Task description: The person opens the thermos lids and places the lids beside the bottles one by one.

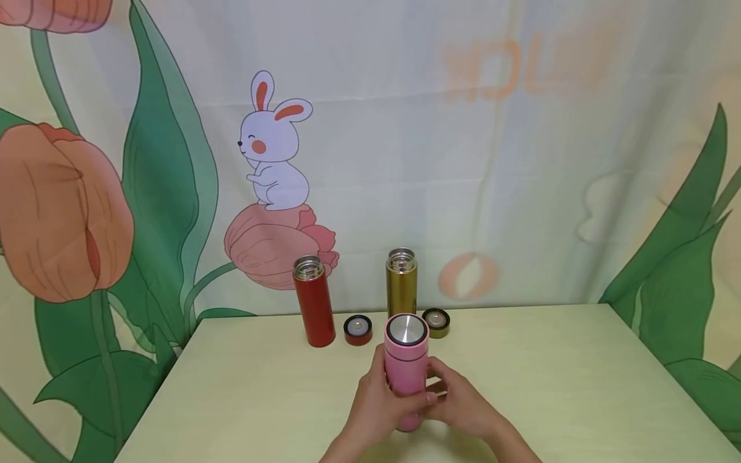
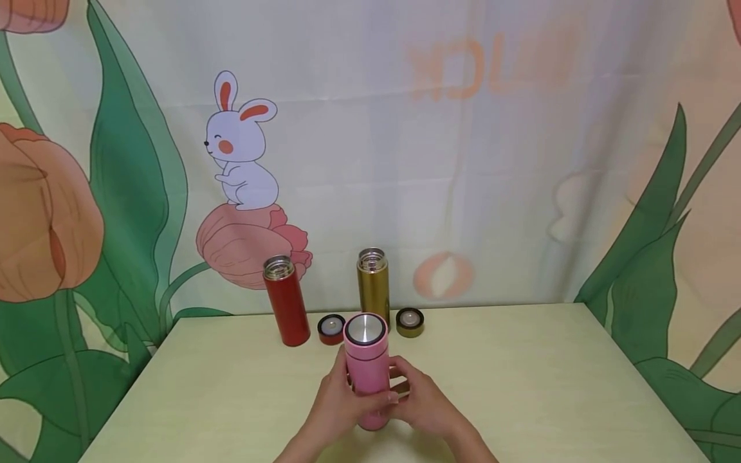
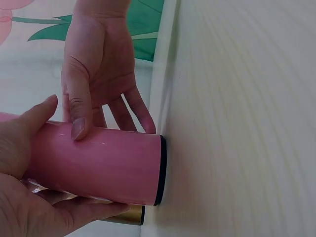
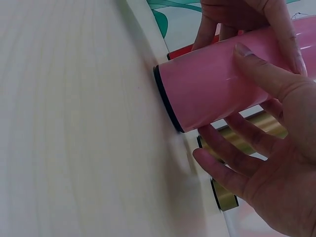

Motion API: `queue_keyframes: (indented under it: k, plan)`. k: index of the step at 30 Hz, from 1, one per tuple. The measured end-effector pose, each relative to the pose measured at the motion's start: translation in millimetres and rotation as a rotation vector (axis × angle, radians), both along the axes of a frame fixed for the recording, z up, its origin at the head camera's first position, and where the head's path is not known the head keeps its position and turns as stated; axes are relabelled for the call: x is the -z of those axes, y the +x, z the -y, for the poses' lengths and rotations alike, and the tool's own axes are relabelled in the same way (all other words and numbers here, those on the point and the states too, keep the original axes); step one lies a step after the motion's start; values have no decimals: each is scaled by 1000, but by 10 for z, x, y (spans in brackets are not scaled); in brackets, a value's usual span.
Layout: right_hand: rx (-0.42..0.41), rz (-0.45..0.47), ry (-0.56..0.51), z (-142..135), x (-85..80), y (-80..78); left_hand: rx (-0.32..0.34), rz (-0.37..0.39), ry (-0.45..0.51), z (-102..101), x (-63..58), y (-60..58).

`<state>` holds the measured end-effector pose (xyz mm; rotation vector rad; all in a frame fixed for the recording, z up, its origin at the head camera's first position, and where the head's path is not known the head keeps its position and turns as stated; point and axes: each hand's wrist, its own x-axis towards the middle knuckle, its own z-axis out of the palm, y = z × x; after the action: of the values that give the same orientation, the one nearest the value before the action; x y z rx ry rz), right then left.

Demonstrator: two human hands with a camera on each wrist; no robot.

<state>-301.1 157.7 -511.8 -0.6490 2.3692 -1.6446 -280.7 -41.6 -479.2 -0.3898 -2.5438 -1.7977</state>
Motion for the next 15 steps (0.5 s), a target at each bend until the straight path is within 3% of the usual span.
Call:
queue_keyframes:
  k: [15]
  plan:
    - [31,-13,37,37,-12,18,-54,-30,-60,-25,59,-11]
